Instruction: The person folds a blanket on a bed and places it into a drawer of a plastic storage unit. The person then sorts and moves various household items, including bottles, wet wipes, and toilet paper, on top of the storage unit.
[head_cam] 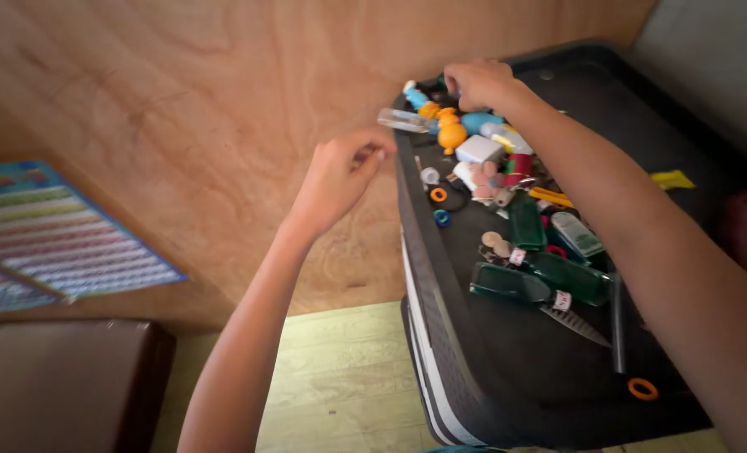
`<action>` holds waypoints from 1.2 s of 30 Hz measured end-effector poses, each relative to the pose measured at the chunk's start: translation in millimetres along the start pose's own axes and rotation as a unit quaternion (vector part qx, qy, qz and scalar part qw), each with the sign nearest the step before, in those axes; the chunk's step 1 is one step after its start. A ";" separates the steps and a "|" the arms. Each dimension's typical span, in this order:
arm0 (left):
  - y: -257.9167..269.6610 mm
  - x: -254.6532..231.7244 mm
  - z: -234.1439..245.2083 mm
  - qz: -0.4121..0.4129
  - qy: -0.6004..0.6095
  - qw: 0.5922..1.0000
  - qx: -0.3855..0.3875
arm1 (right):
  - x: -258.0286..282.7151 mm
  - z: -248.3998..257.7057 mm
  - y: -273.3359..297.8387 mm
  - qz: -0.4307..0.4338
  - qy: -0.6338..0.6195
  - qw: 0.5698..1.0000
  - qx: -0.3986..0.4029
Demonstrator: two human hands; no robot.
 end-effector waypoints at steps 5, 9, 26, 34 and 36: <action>-66.0 32.2 -44.6 -0.055 -0.146 0.985 0.069 | -42.5 23.8 36.4 -0.011 0.024 0.998 -0.049; -117.0 78.0 -84.8 -0.080 -0.334 0.929 0.140 | -88.7 31.1 65.3 -0.020 0.057 0.995 -0.080; -178.1 140.3 -122.6 -0.093 -0.596 0.792 0.097 | -16.7 21.3 58.1 0.040 -0.089 0.995 -0.005; -150.0 131.9 -78.5 0.173 -0.224 0.955 0.087 | -61.8 -10.8 33.7 0.008 -0.043 0.998 0.034; -139.4 122.4 -84.6 0.171 -0.225 0.953 0.111 | -76.5 -4.2 37.4 0.024 -0.041 0.999 -0.004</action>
Point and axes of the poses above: each hand's wrist, its own y-axis away from the middle knuckle, its own z-axis out of the back of the hand, x = y × z, the point moved 9 cm from there along -y, towards the middle knuckle, and after that the axes turned 9 degrees about y, right-handed, at the moved point
